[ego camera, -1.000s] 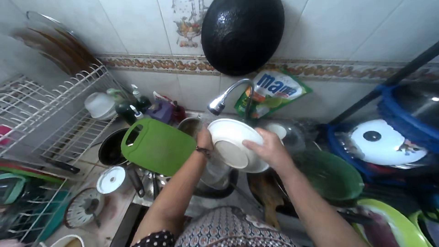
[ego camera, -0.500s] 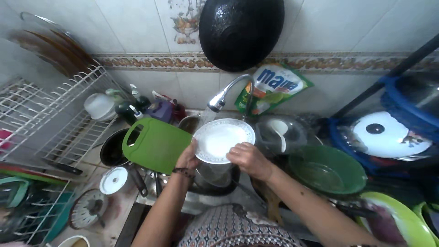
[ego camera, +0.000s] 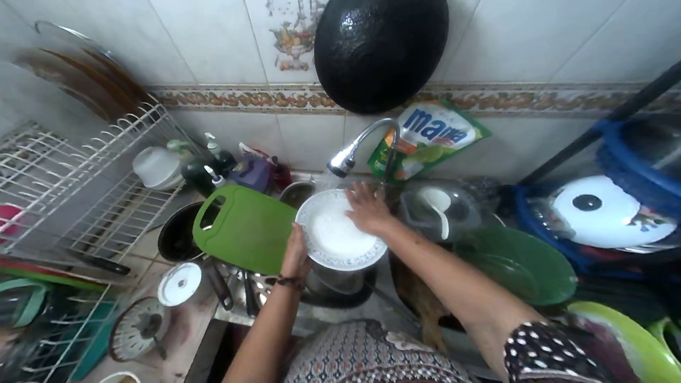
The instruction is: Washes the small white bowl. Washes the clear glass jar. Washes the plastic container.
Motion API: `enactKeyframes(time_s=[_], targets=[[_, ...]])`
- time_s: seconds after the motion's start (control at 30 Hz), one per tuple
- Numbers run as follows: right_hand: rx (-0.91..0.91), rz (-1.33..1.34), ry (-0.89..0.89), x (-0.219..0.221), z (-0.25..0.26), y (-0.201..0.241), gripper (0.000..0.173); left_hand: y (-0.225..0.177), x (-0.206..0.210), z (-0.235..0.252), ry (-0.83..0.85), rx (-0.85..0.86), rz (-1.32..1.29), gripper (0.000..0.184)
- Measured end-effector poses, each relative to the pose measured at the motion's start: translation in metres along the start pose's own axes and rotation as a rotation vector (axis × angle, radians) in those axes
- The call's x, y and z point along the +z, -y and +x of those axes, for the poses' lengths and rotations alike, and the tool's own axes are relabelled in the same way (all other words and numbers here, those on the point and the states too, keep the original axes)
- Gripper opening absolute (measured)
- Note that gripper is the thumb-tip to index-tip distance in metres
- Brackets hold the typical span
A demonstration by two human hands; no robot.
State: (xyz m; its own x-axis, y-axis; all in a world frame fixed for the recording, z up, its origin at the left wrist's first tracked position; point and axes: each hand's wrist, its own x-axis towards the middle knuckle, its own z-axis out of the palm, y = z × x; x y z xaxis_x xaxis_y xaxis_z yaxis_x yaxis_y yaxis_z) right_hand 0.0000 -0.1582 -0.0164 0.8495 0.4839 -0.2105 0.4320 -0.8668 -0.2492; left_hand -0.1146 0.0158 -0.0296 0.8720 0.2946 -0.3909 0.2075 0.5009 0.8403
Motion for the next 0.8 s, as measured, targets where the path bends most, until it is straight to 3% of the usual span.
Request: enactKeyframes(time_s=[0.2,0.3,0.43,0.6,0.7,0.8], targets=[[-0.289,0.162,0.082,0.022,0.012,0.048,0.063,0.001,0.007,0.006,0.067,-0.029,-0.030,0.067],[-0.475,0.232,0.234,0.023,-0.010,0.069,0.056,-0.001,0.009,0.011,0.067,-0.001,-0.058,0.071],[-0.619,0.289,0.292,0.014,-0.057,0.062,0.056,-0.005,0.008,0.014,-0.001,0.021,-0.075,0.056],[-0.438,0.128,0.232,-0.006,-0.084,0.010,0.049,-0.004,-0.004,0.020,-0.023,0.107,-0.021,0.057],[-0.164,0.005,0.254,-0.019,-0.060,-0.011,0.051,-0.001,-0.004,0.018,-0.024,0.117,0.039,0.058],[-0.062,-0.028,0.117,-0.010,-0.026,-0.013,0.054,0.004,0.000,0.017,-0.012,0.096,0.047,0.058]])
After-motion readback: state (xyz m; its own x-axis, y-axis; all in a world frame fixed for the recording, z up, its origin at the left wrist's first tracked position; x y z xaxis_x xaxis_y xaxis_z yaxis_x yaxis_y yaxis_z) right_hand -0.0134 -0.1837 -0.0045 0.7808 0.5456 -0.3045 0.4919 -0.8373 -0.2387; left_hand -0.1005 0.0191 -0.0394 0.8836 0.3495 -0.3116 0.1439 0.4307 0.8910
